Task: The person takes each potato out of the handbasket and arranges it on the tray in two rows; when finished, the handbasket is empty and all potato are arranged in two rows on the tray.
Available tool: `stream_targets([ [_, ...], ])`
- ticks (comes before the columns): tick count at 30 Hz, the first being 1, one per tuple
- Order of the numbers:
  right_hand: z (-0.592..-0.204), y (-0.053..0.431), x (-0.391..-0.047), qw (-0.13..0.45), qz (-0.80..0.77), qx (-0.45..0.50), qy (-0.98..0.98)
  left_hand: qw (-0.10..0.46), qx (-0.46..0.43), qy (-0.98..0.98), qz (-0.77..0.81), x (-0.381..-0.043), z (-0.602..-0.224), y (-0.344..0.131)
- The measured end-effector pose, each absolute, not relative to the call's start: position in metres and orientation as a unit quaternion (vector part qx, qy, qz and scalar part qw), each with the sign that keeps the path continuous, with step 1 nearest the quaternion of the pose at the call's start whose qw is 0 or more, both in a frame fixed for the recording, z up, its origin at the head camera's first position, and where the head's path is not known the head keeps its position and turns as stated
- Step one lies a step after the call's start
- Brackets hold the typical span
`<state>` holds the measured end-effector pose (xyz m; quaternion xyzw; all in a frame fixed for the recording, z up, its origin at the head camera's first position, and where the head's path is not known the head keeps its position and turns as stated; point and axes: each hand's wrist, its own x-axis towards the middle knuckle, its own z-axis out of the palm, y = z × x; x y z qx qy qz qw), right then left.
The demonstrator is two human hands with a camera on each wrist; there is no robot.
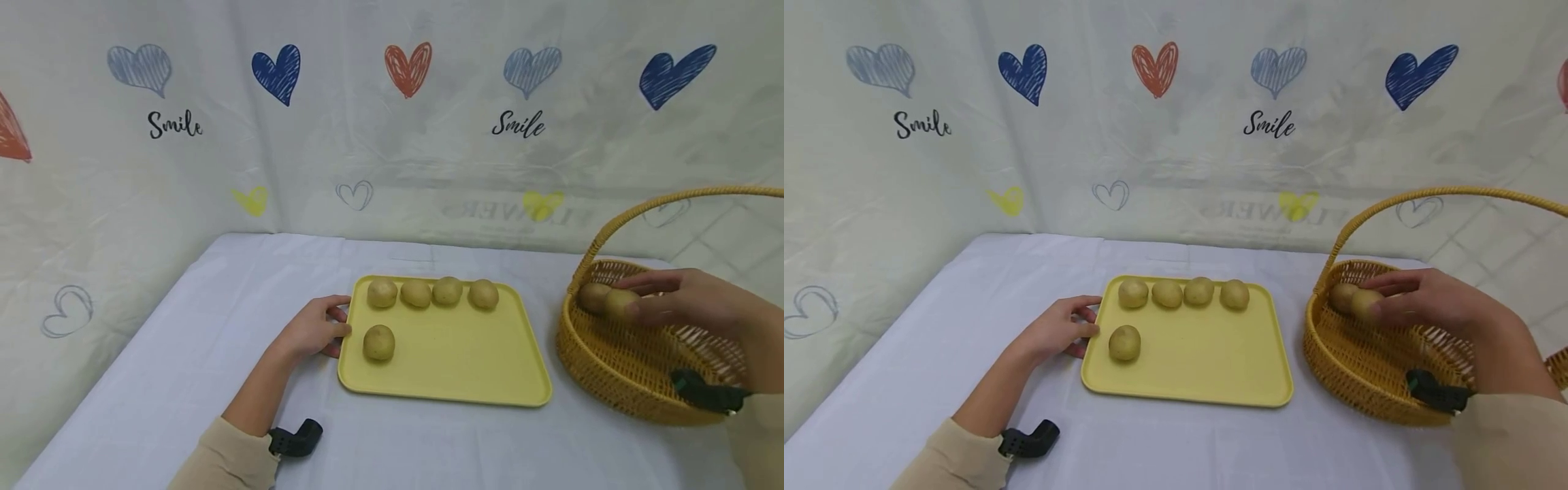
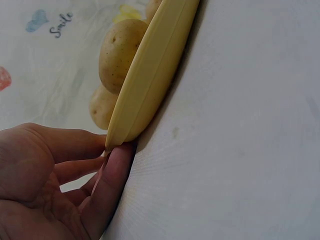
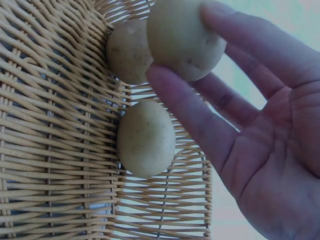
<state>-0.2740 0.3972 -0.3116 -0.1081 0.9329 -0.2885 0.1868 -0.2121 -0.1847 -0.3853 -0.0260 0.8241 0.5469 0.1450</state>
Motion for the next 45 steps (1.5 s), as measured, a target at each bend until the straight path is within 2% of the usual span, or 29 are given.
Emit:
stream_targets([
  [6,-0.303,0.391,-0.273,0.162,-0.305,-0.100,0.933,0.144,-0.025,0.826,0.544,-0.212,-0.383,-0.186],
  [14,-0.293,0.381,-0.271,0.163,-0.326,-0.084,0.927,0.145,-0.024,0.827,0.542,-0.211,-0.384,-0.185],
  [21,-0.275,0.369,-0.267,0.119,-0.271,-0.114,0.948,0.143,-0.031,0.825,0.545,-0.212,-0.384,-0.184],
  [27,-0.264,0.360,-0.264,0.138,-0.326,-0.131,0.926,0.146,-0.028,0.823,0.548,-0.212,-0.384,-0.184],
  [45,-0.246,0.330,-0.256,0.109,-0.327,-0.179,0.921,0.141,-0.021,0.822,0.551,-0.211,-0.385,-0.184],
])
